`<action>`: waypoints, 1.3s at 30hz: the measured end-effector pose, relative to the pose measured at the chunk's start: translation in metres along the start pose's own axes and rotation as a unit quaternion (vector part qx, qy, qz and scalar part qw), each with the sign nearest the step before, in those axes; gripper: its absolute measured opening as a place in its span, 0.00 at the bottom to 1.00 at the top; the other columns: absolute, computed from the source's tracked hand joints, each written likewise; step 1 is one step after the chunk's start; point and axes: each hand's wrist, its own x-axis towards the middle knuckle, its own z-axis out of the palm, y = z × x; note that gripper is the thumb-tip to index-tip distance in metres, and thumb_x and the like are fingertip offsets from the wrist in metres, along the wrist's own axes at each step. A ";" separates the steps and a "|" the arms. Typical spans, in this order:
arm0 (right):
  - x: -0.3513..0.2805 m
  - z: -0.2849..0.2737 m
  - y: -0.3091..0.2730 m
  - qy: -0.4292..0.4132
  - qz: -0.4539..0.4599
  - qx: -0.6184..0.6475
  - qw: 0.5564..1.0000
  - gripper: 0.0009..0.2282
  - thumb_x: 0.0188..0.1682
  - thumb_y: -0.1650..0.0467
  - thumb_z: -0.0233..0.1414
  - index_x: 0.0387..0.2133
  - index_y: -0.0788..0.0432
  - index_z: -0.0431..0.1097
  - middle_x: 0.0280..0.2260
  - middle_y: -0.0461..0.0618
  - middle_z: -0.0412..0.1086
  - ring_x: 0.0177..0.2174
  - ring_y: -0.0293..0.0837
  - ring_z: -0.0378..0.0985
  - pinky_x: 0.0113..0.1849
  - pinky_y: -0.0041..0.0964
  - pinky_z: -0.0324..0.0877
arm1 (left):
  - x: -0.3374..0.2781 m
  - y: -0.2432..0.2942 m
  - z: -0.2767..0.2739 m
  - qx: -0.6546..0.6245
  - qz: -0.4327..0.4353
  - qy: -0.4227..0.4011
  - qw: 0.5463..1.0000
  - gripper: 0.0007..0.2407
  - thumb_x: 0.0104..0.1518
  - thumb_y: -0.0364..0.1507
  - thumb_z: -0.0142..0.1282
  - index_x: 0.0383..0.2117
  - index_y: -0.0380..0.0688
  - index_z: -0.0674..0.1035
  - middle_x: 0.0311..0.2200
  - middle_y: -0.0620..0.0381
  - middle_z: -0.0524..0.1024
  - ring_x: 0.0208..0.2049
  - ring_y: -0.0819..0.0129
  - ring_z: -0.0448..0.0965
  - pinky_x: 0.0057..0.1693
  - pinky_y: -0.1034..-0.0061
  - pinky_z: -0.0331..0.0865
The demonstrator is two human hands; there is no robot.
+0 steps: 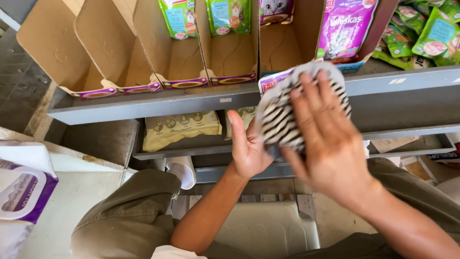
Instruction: Wiping down individual pet food pouches with a cloth and organizing them into cardboard holders on a grocery store shelf.
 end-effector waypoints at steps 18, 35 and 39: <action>-0.002 -0.001 0.009 0.029 0.023 0.027 0.999 0.33 0.44 0.72 0.61 0.61 0.81 0.58 0.65 0.79 0.54 0.65 0.75 0.57 0.63 0.60 0.64 | 0.005 0.014 0.025 0.083 -0.018 -0.022 0.996 0.40 0.66 0.58 0.09 0.75 0.40 0.53 0.74 0.52 0.57 0.76 0.59 0.57 0.80 0.60 0.51; -0.007 0.007 0.016 0.027 -0.003 0.047 0.999 0.35 0.42 0.67 0.59 0.64 0.72 0.59 0.67 0.68 0.54 0.68 0.69 0.53 0.69 0.64 0.54 | -0.014 -0.004 0.001 0.034 -0.076 -0.039 0.996 0.40 0.66 0.60 0.09 0.75 0.49 0.58 0.72 0.57 0.63 0.69 0.62 0.67 0.71 0.62 0.68; -0.008 0.008 0.011 0.007 -0.037 0.059 0.998 0.36 0.41 0.64 0.60 0.63 0.70 0.59 0.67 0.67 0.54 0.68 0.68 0.52 0.68 0.63 0.56 | -0.013 -0.008 -0.016 -0.059 -0.085 0.021 0.994 0.35 0.65 0.57 0.27 0.74 0.49 0.57 0.71 0.56 0.60 0.70 0.64 0.63 0.76 0.64 0.57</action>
